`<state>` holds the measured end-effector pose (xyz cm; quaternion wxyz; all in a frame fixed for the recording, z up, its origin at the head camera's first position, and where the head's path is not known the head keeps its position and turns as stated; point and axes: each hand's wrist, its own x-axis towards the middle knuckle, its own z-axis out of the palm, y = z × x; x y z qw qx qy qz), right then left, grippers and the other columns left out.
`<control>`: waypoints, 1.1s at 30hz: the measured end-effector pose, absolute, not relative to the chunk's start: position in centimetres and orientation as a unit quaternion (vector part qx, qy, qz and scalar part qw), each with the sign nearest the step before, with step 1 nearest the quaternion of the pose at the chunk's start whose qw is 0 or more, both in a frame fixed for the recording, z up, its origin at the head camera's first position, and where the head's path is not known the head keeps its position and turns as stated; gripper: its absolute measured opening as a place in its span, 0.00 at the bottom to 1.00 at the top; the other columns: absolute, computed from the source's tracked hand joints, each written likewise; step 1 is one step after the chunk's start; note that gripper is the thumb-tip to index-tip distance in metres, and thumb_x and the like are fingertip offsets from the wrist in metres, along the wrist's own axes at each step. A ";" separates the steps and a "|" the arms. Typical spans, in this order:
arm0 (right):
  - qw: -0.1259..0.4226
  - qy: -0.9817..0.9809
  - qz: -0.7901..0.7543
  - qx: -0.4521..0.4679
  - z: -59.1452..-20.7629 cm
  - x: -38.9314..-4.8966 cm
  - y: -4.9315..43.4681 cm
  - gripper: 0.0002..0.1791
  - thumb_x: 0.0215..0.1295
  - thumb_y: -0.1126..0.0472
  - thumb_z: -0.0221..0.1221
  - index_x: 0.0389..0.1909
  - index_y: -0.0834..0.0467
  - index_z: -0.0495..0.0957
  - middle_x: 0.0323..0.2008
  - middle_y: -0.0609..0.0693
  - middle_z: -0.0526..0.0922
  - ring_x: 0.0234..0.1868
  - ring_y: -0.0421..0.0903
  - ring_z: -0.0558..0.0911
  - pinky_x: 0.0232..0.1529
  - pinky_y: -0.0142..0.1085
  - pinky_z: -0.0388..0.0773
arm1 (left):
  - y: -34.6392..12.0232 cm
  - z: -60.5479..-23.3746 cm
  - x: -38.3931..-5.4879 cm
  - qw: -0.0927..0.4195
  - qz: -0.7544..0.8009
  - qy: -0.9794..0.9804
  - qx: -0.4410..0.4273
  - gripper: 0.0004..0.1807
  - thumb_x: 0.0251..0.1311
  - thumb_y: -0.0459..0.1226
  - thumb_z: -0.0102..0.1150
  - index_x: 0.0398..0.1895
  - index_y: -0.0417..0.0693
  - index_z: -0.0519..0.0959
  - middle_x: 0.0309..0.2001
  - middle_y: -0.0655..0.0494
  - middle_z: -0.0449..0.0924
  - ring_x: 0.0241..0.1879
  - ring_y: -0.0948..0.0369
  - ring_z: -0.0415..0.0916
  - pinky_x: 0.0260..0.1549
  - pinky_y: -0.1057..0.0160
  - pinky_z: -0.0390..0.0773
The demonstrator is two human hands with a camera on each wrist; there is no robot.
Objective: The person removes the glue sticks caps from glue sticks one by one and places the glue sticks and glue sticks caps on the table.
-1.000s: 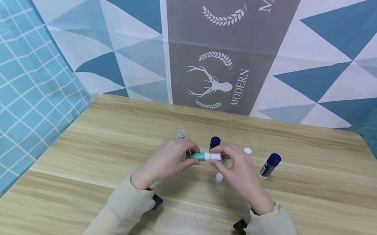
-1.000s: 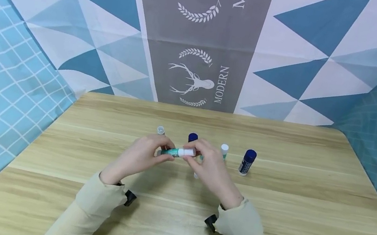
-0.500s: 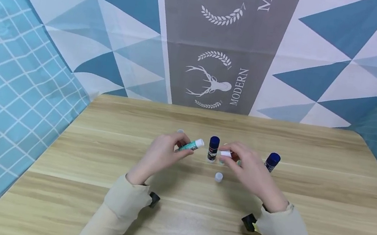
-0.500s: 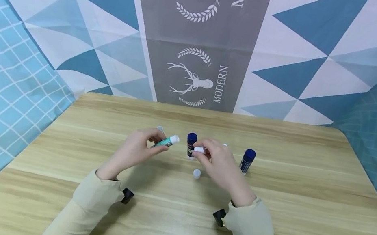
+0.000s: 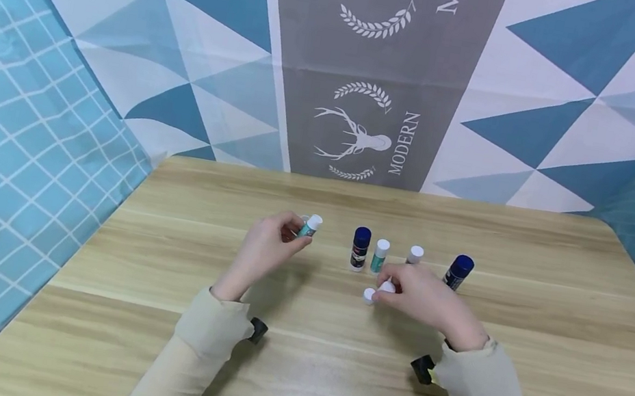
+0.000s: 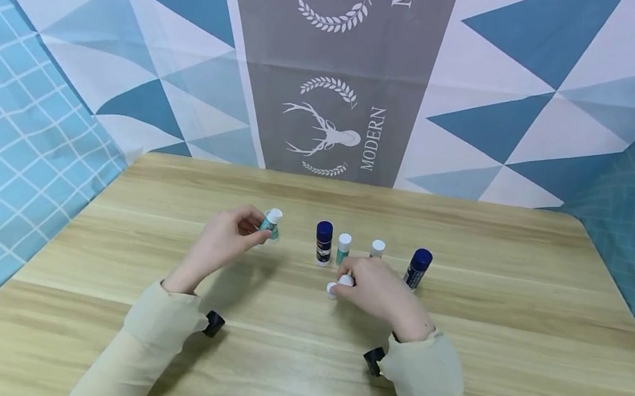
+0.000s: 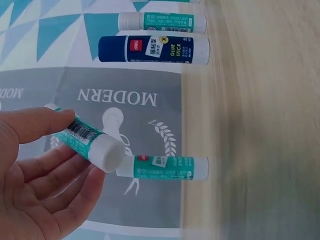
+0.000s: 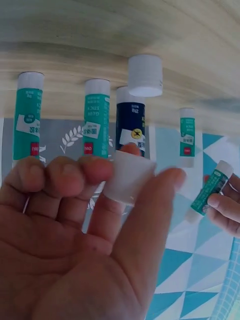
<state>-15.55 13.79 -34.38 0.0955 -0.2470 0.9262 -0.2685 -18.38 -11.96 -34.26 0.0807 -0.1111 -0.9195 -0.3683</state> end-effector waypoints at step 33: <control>0.131 0.948 -0.190 -0.218 -36.7 -16.4 13.6 0.06 0.49 0.64 0.64 0.27 0.56 0.76 0.22 0.44 0.74 0.23 0.40 0.69 0.26 0.32 0.66 | -14.0 -37.8 -21.3 0.018 -0.354 -0.935 -0.025 0.14 0.49 0.34 0.58 0.40 0.39 0.71 0.39 0.45 0.78 0.39 0.54 0.77 0.38 0.57 0.75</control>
